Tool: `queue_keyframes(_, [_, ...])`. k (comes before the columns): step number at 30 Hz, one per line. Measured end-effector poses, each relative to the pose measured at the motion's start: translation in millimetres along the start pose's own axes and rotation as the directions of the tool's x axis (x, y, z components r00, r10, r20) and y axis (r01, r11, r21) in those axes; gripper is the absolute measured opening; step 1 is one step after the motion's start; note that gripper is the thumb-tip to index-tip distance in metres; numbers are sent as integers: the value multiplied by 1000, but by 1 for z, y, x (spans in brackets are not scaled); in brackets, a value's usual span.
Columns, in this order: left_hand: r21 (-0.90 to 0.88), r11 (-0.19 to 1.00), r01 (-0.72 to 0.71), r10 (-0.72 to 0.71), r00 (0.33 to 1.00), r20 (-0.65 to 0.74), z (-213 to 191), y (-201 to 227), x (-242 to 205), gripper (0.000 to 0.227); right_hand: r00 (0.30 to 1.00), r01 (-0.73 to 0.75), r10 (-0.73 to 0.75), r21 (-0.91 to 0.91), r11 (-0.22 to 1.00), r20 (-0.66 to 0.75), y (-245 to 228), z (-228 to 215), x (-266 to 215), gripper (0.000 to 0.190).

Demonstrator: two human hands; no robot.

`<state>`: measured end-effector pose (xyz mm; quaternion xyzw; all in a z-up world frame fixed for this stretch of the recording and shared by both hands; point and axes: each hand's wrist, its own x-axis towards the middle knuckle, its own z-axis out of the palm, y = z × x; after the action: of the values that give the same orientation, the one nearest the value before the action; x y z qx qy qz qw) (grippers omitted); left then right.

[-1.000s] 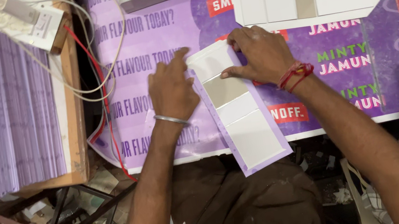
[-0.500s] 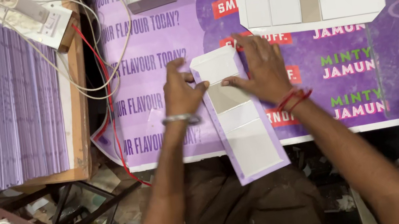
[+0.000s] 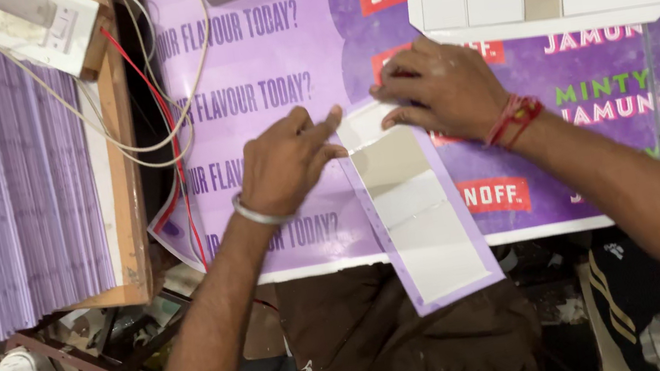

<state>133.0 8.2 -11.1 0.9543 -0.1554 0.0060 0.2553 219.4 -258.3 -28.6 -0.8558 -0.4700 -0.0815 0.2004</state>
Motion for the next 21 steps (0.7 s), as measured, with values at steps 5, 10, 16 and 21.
queue_keyframes(5, [33,997,-73,78,974,-211,10,22,7,34,983,2,-9,-42,999,-185,-7,4,5,21])
queue_keyframes(10, [187,982,-16,45,987,-152,54,68,2,110,993,-18,3,-122,992,-120,-12,11,-12,12])
queue_keyframes(16, [316,927,203,-176,978,-111,28,47,-39,108,986,-38,21,-99,994,-167,-36,-14,-14,19])
queue_keyframes(21, [231,971,56,-60,998,7,50,68,-79,107,993,-72,56,-168,983,-101,-51,-8,-31,35])
